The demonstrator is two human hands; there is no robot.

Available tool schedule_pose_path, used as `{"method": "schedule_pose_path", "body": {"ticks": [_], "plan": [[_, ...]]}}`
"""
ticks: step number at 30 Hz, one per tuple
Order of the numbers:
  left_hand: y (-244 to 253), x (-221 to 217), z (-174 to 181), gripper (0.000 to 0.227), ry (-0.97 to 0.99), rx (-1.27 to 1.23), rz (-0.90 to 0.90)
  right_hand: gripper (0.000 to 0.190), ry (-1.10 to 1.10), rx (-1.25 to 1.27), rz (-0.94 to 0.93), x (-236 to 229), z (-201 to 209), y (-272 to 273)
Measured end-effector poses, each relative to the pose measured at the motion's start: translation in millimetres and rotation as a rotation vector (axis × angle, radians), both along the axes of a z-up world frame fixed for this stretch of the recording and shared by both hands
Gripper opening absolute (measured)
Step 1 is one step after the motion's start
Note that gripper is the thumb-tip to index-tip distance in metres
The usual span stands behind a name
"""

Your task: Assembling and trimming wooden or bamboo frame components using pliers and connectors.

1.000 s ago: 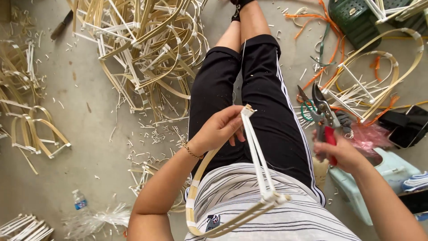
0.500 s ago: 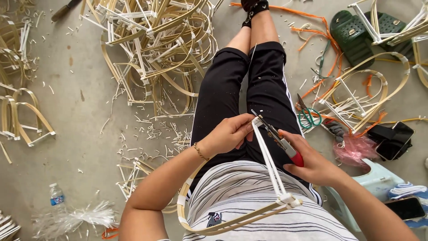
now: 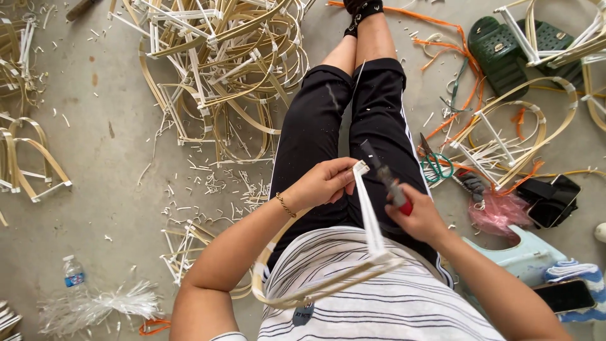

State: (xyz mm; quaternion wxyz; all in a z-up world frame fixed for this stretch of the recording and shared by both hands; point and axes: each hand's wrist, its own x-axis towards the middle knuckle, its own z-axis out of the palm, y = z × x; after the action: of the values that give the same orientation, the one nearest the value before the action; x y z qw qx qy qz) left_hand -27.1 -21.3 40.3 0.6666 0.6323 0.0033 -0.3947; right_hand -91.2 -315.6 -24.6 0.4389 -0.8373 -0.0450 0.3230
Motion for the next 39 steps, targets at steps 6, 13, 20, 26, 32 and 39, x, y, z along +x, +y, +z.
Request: {"method": "schedule_pose_path", "body": {"ticks": [6,13,20,26,32,39], "plan": [[39,35,-3,0.034,-0.434,0.277,0.217,0.061,0.406,0.690,-0.483,7,-29,-11],[85,27,92,0.034,-0.662,0.368,0.159,0.058,0.177,0.606,-0.495,56,12,38],[46,20,-8,0.051,-0.300,0.033,-0.185,0.050,0.073,0.836,-0.295,71,11,69],[-12,8,-47,0.044,-0.253,0.082,-0.002,0.067,0.040,0.640,-0.237,73,49,37],[19,15,4,0.043,0.064,-0.075,-0.024,0.049,-0.019,0.162,-0.028,47,91,-9],[8,-2,25,0.052,-0.243,0.199,-0.048,0.037,0.026,0.199,-0.029,27,94,-8]]}}
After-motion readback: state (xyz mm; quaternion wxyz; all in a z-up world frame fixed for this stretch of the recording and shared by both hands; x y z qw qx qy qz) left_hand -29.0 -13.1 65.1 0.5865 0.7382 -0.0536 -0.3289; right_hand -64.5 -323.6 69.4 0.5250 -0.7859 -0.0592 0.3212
